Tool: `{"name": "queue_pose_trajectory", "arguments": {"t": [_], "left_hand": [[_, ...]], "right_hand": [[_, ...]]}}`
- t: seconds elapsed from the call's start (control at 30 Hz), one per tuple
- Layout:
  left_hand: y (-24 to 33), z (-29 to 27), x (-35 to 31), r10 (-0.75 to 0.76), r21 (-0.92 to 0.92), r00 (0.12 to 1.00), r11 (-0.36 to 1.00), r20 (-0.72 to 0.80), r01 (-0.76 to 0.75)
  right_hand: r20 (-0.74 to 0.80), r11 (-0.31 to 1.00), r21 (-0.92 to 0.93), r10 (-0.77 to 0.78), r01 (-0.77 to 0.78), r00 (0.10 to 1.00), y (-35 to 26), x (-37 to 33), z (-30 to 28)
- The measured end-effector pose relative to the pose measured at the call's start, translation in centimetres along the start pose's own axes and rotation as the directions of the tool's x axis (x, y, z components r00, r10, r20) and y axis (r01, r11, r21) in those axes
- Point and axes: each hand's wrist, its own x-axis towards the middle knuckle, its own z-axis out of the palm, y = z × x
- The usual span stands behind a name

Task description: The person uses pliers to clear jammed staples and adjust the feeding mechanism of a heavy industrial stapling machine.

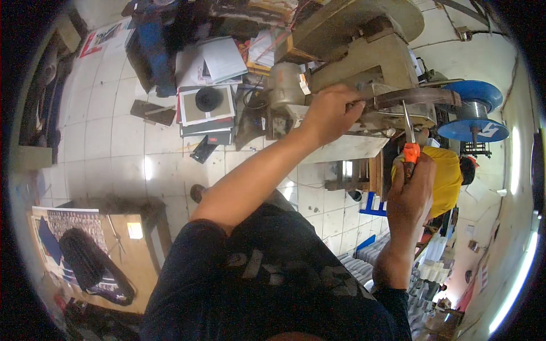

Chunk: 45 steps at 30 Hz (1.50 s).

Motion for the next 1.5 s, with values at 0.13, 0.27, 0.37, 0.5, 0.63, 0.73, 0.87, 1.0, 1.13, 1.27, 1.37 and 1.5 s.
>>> {"name": "queue_pose_trajectory", "arguments": {"t": [0.13,0.27,0.37,0.5,0.63,0.73,0.87,1.0,1.13,1.27,1.37,1.5], "left_hand": [[-0.1,-0.3,0.2,-0.026,0.018,1.0,1.0,0.007,0.026],[0.9,-0.3,1.1,0.086,-0.035,0.993,0.995,-0.08,-0.09],[1.2,-0.5,1.5,0.193,-0.054,0.977,0.979,-0.09,-0.198],[0.4,-0.7,1.8,0.247,-0.015,0.963,0.968,-0.106,-0.25],[-0.2,-1.0,1.4,0.144,0.024,0.987,0.99,-0.071,-0.142],[-0.4,-0.8,0.9,0.084,-0.003,0.996,0.996,-0.024,-0.084],[-0.8,-0.4,0.4,0.101,0.04,0.994,0.994,-0.05,-0.099],[-0.2,-0.3,0.1,0.041,0.016,0.999,0.999,0.007,-0.041],[0.3,0.2,-0.3,0.054,-0.073,0.999,0.996,0.002,-0.054],[0.7,0.6,-0.2,0.108,-0.087,0.99,0.989,-0.096,-0.116],[0.2,0.7,0.1,0.238,-0.044,0.967,0.969,-0.092,-0.242],[-0.2,0.6,0.5,0.315,0.039,0.944,0.949,-0.097,-0.313]], "right_hand": [[0.009,0.998,-0.002,-0.068,0.068,0.998,0.2,-0.3,-0.6],[0.025,0.986,0.143,-0.092,0.088,0.995,0.1,-0.5,-1.5],[0.082,0.987,0.122,-0.114,0.103,0.99,0.4,-0.3,-1.7],[0.087,0.985,0.128,-0.128,0.116,0.988,0.2,0.0,-1.4],[0.06,0.982,0.149,-0.128,0.118,0.99,0.0,0.2,-1.0],[0.039,0.982,0.148,-0.121,0.114,0.992,0.1,0.3,-1.0],[0.036,0.982,0.145,-0.129,0.123,0.991,0.3,0.3,-0.8],[0.021,0.992,0.1,-0.081,0.079,0.996,0.1,0.5,-0.3],[-0.053,0.991,0.021,-0.127,0.129,0.99,0.0,0.8,0.1],[-0.055,0.994,0.016,-0.107,0.108,0.993,0.3,0.3,0.2],[-0.001,0.991,0.039,-0.127,0.127,0.992,0.0,0.1,-0.4],[-0.028,0.984,0.067,-0.166,0.168,0.986,0.0,0.1,-0.4]]}}
